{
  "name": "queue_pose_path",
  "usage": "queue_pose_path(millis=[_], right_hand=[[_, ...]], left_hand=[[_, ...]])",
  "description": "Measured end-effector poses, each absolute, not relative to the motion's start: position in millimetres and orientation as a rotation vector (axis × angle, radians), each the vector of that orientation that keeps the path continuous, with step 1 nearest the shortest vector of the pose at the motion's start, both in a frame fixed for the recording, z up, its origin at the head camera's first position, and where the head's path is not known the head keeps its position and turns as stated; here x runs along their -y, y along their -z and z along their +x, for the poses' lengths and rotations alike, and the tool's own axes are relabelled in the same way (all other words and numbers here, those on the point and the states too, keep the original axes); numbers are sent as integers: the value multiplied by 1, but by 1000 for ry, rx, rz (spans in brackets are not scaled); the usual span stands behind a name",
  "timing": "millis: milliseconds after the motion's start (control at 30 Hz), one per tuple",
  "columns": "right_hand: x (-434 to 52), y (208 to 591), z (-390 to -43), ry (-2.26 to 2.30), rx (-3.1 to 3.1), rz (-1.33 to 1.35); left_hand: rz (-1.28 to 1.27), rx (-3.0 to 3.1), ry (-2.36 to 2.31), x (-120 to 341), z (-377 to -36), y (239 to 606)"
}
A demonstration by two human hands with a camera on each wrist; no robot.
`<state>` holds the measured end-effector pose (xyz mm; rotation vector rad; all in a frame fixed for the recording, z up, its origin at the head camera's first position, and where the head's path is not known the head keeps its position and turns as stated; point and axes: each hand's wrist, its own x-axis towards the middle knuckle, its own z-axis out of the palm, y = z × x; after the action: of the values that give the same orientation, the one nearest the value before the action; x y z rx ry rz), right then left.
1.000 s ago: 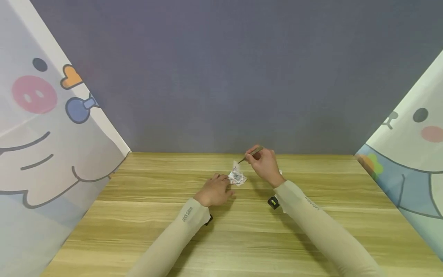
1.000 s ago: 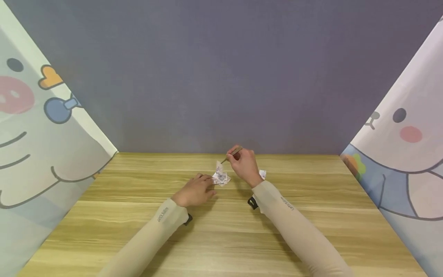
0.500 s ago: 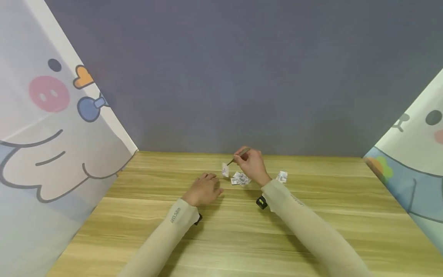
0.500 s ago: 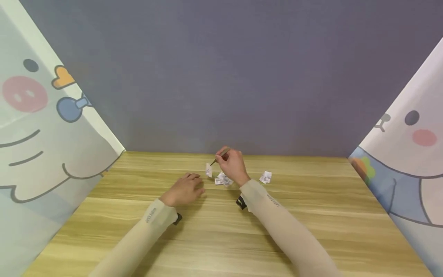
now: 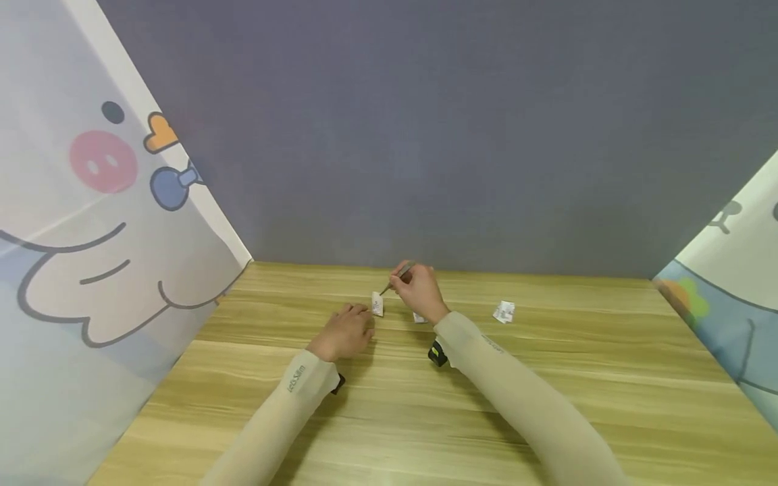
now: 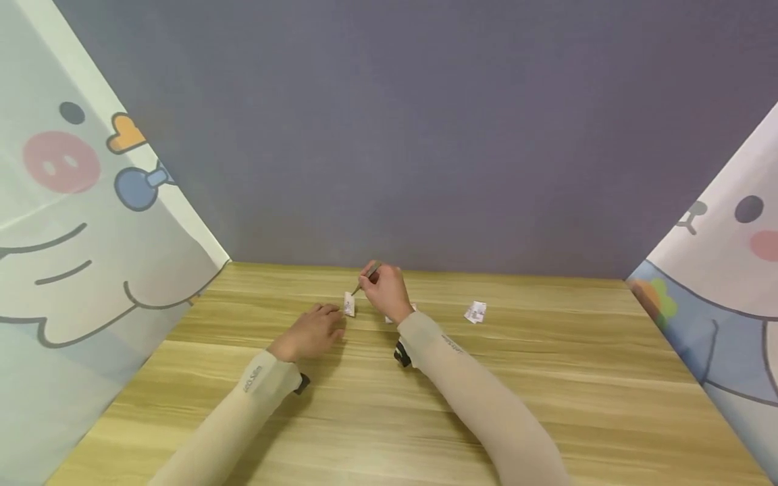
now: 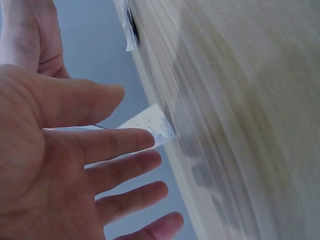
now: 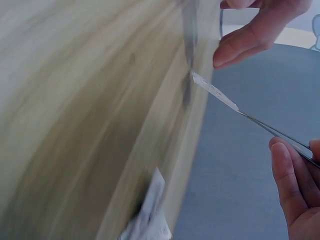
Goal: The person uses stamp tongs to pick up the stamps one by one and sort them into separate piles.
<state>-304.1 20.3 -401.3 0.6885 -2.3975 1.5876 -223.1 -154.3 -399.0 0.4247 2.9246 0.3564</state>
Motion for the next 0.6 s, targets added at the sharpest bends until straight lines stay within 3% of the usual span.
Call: queue_pose_path(millis=[600], right_hand=[[8, 414, -309, -1534, 2502, 694]], left_hand=[[370, -2861, -288, 163, -221, 401]])
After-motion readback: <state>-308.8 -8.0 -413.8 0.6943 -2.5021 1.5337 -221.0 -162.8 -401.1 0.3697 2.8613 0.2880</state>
